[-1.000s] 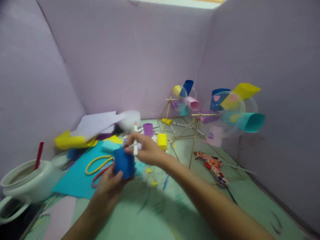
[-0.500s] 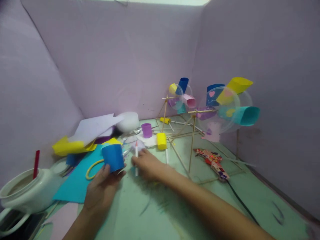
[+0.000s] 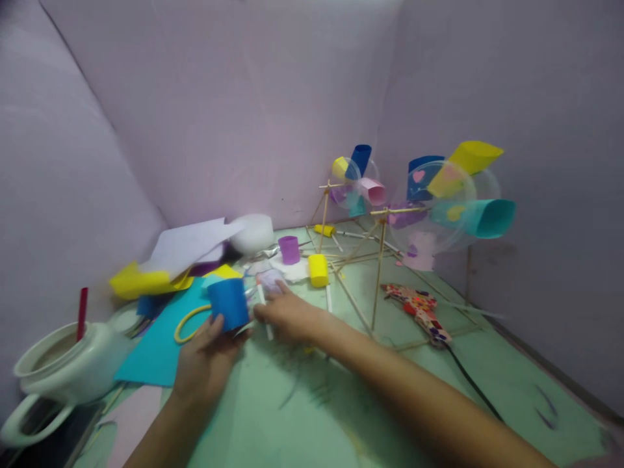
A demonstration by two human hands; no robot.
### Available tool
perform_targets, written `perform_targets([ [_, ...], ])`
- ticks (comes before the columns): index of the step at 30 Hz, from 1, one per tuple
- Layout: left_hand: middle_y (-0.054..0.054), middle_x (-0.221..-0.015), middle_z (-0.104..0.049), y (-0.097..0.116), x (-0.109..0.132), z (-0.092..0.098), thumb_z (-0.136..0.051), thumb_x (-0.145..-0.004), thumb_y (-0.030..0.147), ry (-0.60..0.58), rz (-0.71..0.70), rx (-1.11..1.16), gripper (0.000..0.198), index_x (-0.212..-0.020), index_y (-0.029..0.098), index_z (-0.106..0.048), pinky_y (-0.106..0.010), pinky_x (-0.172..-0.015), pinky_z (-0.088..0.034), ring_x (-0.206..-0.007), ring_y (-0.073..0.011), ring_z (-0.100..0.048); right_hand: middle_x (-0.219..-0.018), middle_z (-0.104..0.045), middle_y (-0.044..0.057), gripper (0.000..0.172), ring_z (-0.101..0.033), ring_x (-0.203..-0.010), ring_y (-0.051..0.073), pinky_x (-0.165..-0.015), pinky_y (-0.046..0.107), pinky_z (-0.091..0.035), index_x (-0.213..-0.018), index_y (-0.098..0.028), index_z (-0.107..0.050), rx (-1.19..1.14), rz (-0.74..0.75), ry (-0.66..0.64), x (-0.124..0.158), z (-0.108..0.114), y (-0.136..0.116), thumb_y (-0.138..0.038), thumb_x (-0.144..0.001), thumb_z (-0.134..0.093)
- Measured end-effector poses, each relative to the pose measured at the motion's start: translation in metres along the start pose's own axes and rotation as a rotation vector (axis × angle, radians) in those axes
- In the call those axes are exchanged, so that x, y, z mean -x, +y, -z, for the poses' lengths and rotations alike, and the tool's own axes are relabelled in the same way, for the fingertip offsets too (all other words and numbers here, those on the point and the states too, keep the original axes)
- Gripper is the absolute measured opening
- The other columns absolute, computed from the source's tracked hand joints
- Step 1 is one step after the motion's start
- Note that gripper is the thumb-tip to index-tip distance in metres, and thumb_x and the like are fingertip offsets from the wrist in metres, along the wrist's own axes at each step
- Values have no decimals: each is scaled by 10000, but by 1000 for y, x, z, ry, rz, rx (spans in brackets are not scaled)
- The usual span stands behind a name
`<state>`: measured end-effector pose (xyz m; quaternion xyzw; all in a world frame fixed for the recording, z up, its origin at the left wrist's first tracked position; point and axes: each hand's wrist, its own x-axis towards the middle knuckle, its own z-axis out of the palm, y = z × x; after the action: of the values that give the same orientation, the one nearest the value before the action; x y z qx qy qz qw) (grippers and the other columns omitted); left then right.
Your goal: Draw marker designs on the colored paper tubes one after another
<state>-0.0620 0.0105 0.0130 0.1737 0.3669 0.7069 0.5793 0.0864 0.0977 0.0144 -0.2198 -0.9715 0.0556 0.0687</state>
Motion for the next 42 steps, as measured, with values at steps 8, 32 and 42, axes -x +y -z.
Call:
perform_targets([
  [8, -91, -871, -676, -1, -2, 1, -702, -677, 150, 22, -15, -40, 361, -1025, 119, -610, -333, -556, -544, -714, -205, -619, -777, -652, 66, 282, -578, -845, 235, -995, 456, -295, -927, -161, -566, 57, 69, -35, -2, 6, 5, -68, -661, -557],
  [32, -119, -949, -711, -29, 22, -9, -667, -699, 127, -176, 316, -2, 272, -971, 125, -658, -398, -770, -527, -851, -243, -654, -712, -629, -2, 249, -582, -659, 125, -605, 261, -480, -717, -196, -477, -1193, -290, 697, 67, 31, -25, -176, -655, -717],
  [42, -134, -1053, -690, -41, 33, -17, -648, -743, 185, -236, 352, -108, 323, -1061, 130, -672, -422, -884, -455, -977, -285, -619, -733, -621, -18, 173, -578, -683, 130, -655, 264, -465, -751, -192, -536, -952, -393, 766, 72, 12, -20, -150, -691, -693],
])
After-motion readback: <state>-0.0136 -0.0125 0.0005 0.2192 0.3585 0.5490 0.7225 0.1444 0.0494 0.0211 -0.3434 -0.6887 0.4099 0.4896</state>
